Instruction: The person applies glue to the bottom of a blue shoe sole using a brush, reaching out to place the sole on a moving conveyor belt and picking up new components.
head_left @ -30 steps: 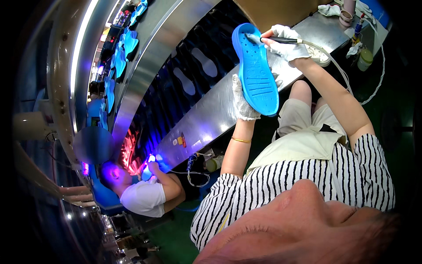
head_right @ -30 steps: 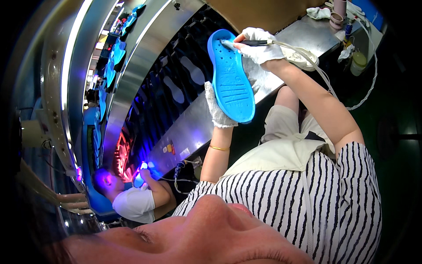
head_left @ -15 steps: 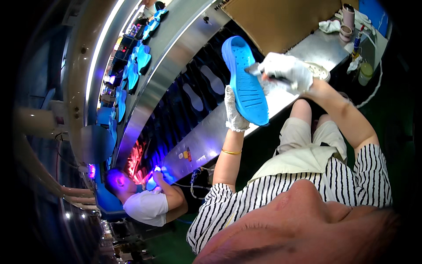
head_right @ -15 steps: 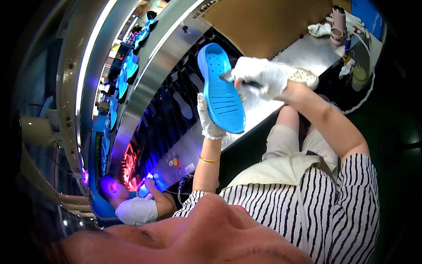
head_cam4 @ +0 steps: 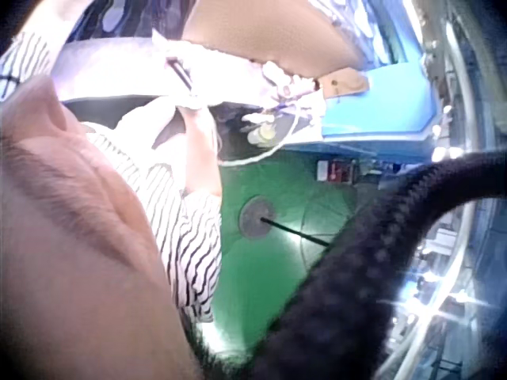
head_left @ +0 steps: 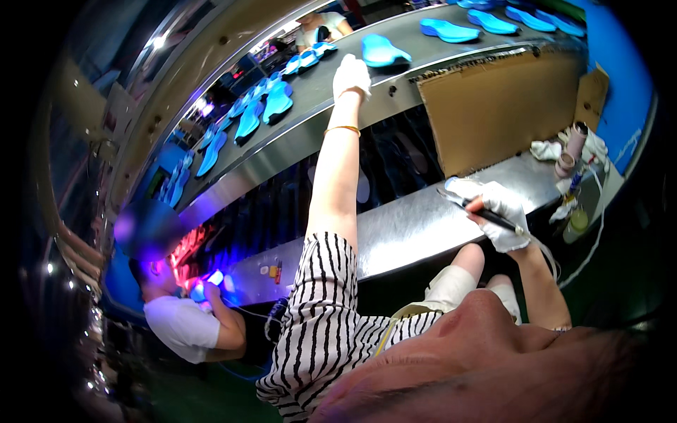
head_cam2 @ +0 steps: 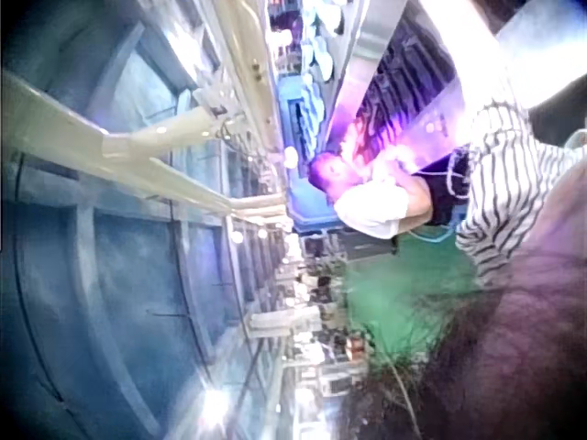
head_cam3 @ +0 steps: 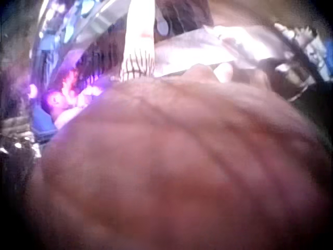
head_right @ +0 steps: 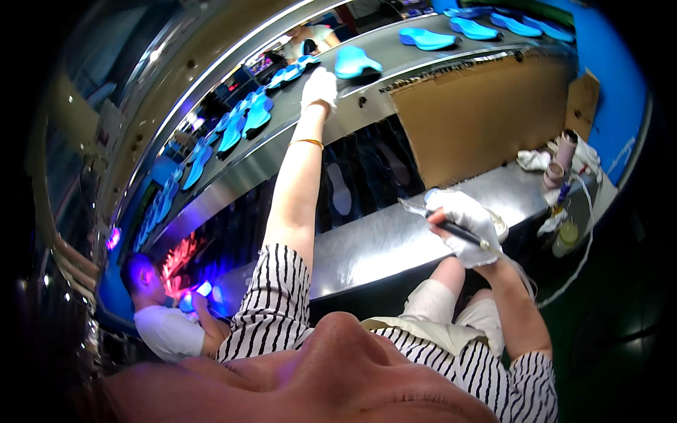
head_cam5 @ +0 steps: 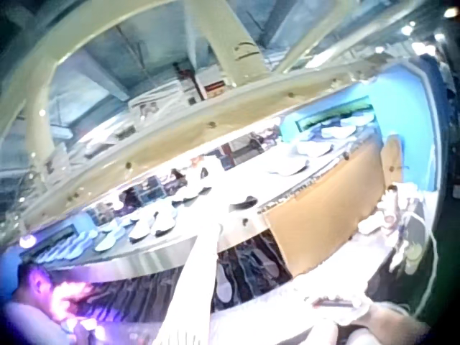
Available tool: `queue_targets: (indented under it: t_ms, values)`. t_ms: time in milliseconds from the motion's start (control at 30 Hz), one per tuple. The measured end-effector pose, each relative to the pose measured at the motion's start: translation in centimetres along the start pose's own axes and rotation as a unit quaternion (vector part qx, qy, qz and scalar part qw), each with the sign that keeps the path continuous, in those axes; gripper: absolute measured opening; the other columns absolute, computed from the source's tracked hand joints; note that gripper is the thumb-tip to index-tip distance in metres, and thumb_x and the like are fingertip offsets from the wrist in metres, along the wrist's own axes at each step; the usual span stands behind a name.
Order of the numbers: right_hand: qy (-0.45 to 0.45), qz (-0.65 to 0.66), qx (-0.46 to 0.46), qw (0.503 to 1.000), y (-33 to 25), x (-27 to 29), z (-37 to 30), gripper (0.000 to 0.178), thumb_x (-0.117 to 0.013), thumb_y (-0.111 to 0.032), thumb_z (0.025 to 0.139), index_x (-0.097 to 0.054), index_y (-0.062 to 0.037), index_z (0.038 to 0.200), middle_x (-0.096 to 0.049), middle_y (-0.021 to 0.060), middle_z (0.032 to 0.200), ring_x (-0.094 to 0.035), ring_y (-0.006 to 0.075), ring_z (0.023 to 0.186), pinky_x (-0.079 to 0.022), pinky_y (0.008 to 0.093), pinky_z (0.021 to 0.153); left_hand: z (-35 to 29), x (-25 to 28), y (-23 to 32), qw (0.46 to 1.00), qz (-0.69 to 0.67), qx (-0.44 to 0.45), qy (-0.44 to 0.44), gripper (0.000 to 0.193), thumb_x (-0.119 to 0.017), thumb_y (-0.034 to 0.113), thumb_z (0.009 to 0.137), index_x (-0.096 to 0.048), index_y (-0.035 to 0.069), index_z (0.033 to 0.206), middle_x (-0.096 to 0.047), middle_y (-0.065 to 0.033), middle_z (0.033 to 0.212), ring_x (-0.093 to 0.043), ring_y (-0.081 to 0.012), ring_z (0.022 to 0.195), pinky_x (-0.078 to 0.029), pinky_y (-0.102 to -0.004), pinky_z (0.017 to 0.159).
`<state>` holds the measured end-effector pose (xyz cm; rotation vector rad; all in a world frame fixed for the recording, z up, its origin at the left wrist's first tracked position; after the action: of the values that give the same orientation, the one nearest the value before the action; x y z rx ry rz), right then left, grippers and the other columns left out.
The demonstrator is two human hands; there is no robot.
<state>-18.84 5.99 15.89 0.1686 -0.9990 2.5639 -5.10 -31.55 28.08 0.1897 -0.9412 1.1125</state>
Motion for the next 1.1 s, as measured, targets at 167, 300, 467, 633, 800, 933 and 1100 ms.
queue_targets:
  t_ms: [167, 300, 467, 633, 800, 933, 1100]
  values:
    - [0.021, -0.041, -0.103, 0.994, 3.1, 2.6, -1.9, 0.02, -0.066, 0.01, 0.068, -0.058, -0.0039, 0.079, -0.057, 0.0101, 0.095, -0.057, 0.0182, 0.082, -0.046, 0.0291, 0.076, -2.0, 1.8, 0.2, 0.992, -0.017, 0.129, 0.003, 0.043, -0.051, 0.026, 0.082, -0.049, 0.022, 0.125, -0.047, -0.0077, 0.125, -0.038, -0.0265, 0.123, -0.026, -0.0577, 0.101]
    - [0.012, -0.002, -0.05, 0.999, 2.8, 0.5, -1.1, 0.026, -0.065, 0.015, 0.067, -0.059, -0.0054, 0.081, -0.055, 0.0078, 0.092, -0.058, 0.0183, 0.083, -0.046, 0.026, 0.075, -6.3, 4.6, -8.4, 0.944, 0.139, 0.296, -0.033, 0.042, -0.063, 0.032, 0.078, -0.057, 0.024, 0.119, -0.054, -0.007, 0.12, -0.044, -0.0288, 0.119, -0.025, -0.0574, 0.102]
    - [-0.014, 0.046, -0.106, 0.993, 4.4, -2.4, -2.0, 0.022, -0.063, 0.013, 0.07, -0.056, -0.0051, 0.08, -0.054, 0.0042, 0.083, -0.055, 0.0131, 0.071, -0.045, 0.0249, 0.067, -10.7, 5.5, -15.0, 0.927, 0.099, 0.347, -0.106, 0.022, -0.061, 0.02, 0.079, -0.068, 0.018, 0.1, -0.064, -0.0079, 0.104, -0.061, -0.0233, 0.102, -0.05, -0.0347, 0.083]
    - [-0.013, 0.011, -0.046, 0.999, 2.6, -3.4, -0.6, 0.023, -0.062, 0.013, 0.067, -0.056, -0.0053, 0.079, -0.054, 0.0062, 0.079, -0.055, 0.0169, 0.073, -0.044, 0.0269, 0.07, -16.7, 10.0, -10.3, 0.958, -0.128, 0.025, 0.255, 0.021, -0.076, 0.024, 0.065, -0.067, 0.012, 0.08, -0.059, -0.0074, 0.079, -0.057, -0.0245, 0.078, -0.045, -0.0351, 0.072]
    - [-0.035, 0.004, -0.051, 0.998, 3.2, -3.8, -0.7, 0.021, -0.062, 0.011, 0.07, -0.056, -0.0042, 0.083, -0.055, 0.0056, 0.084, -0.055, 0.0154, 0.077, -0.044, 0.0263, 0.073, -22.3, 15.5, -8.8, 0.701, -0.629, 0.088, 0.326, 0.023, -0.069, 0.011, 0.081, -0.06, -0.001, 0.098, -0.064, -0.0067, 0.092, -0.058, -0.0142, 0.082, -0.047, -0.0265, 0.076]
    - [-0.005, 0.037, -0.112, 0.993, 5.0, -3.9, -1.7, 0.019, -0.064, 0.006, 0.075, -0.057, -0.0033, 0.089, -0.058, 0.0046, 0.082, -0.056, 0.0115, 0.072, -0.045, 0.0229, 0.068, -24.8, 18.4, -6.3, 0.566, -0.707, 0.119, 0.407, 0.025, -0.053, 0.025, 0.093, -0.057, 0.0, 0.093, -0.062, -0.0103, 0.092, -0.058, -0.0154, 0.083, -0.048, -0.0265, 0.076]
    - [0.022, 0.089, -0.218, 0.972, 6.8, -4.5, -3.4, 0.026, -0.064, 0.0, 0.078, -0.052, -0.0044, 0.1, -0.059, 0.0045, 0.077, -0.057, 0.0093, 0.066, -0.045, 0.0213, 0.062, -26.7, 12.7, -2.3, 0.508, -0.836, -0.008, 0.207, 0.043, -0.036, 0.033, 0.097, -0.052, 0.004, 0.07, -0.062, -0.0167, 0.082, -0.057, -0.0174, 0.068, -0.046, -0.0262, 0.066]
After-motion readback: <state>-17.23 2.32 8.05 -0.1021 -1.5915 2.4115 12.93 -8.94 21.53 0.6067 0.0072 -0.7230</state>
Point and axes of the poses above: each hand's wrist, its own z-axis towards the middle knuckle, its own x-axis out of the back of the hand, y = z × x, the point moved 5 cm from there along z, towards the middle knuckle
